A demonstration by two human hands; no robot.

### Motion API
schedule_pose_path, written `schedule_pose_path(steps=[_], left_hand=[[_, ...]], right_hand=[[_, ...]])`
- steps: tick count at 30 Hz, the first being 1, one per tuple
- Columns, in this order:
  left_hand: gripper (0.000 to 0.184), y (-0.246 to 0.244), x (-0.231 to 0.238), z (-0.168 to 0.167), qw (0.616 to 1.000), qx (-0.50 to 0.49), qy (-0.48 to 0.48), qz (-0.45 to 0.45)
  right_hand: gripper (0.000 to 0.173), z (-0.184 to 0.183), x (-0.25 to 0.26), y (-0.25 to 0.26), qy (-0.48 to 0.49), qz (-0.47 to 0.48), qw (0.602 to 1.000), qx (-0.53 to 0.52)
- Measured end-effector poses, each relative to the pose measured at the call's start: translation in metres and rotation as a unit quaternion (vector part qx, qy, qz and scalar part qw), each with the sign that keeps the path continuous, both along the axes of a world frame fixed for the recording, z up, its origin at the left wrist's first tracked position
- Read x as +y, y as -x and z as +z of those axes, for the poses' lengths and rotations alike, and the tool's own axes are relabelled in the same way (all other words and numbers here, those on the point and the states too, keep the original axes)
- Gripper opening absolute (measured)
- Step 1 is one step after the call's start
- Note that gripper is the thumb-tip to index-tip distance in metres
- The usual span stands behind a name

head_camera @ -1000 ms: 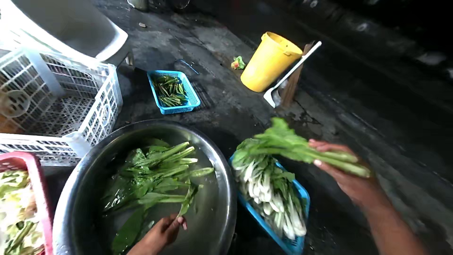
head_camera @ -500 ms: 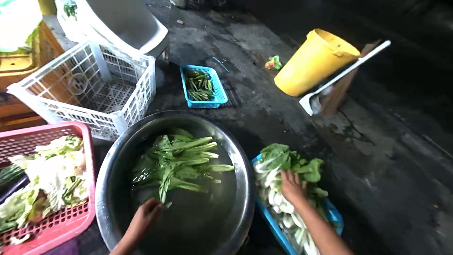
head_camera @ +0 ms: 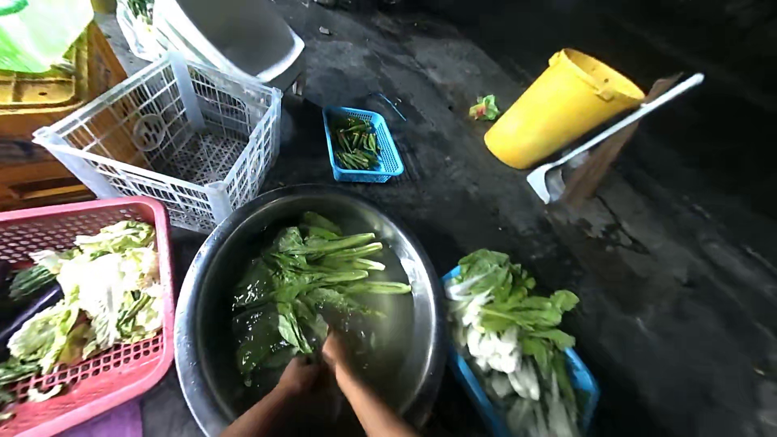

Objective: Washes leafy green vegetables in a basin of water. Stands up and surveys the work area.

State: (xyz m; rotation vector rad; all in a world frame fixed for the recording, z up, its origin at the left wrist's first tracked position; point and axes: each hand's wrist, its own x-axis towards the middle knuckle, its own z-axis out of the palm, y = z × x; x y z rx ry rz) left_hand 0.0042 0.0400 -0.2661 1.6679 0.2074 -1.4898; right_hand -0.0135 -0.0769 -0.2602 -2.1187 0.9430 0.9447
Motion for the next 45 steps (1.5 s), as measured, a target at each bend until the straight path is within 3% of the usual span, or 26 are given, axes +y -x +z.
schedule_pose_path(steps=[4,8,13,18,21,23,25,29,31,33,35,38,41,45], left_hand=[[0.042,-0.014,0.005,-0.016,0.994,-0.070,-0.067,-0.057],[0.043,-0.022,-0.005,-0.022,0.992,-0.079,-0.055,-0.078],[0.052,-0.024,-0.001,-0.040,0.995,-0.032,-0.051,-0.074],[0.053,-0.019,0.001,-0.046,0.980,-0.032,-0.041,-0.190],[0.052,-0.017,-0.001,-0.025,0.981,0.038,0.042,-0.184],[0.052,-0.020,0.000,-0.006,0.967,0.068,0.131,-0.208],[0.051,-0.026,0.003,0.002,0.952,0.076,0.190,-0.228],[0.042,-0.023,0.000,-0.008,0.962,-0.011,0.162,-0.218],[0.039,-0.018,-0.005,-0.019,0.960,-0.101,0.092,-0.245],[0.038,-0.016,-0.008,-0.021,0.925,-0.187,0.038,-0.329],[0.039,-0.014,-0.010,-0.017,0.885,-0.229,-0.015,-0.404],[0.039,-0.013,-0.011,-0.014,0.870,-0.266,-0.021,-0.416],[0.036,-0.012,-0.013,-0.016,0.864,-0.298,-0.006,-0.405],[0.036,-0.011,-0.010,-0.016,0.852,-0.289,-0.013,-0.436]], right_hand=[[0.048,-0.030,-0.007,0.038,-0.159,-0.062,0.983,-0.071],[0.048,-0.025,-0.017,0.046,-0.212,-0.119,0.966,-0.089],[0.067,-0.043,-0.012,0.050,-0.166,-0.049,0.976,-0.132],[0.080,-0.034,-0.001,0.048,-0.178,0.071,0.981,-0.037],[0.086,-0.030,-0.014,0.045,-0.146,0.116,0.982,-0.007],[0.073,0.002,-0.031,0.032,-0.096,0.178,0.979,0.003],[0.054,0.064,-0.052,0.014,-0.069,0.246,0.966,0.040],[0.045,0.182,-0.100,0.011,-0.038,0.286,0.954,0.085],[0.042,0.215,-0.133,0.022,-0.024,0.266,0.961,0.070],[0.039,0.247,-0.167,0.045,-0.011,0.217,0.975,0.047],[0.039,0.278,-0.203,0.078,0.007,0.135,0.990,0.027],[0.041,0.300,-0.250,0.137,0.059,-0.037,0.997,-0.033],[0.045,0.289,-0.280,0.172,0.160,-0.195,0.964,-0.083],[0.062,0.210,-0.288,0.171,0.305,-0.263,0.913,-0.065]])
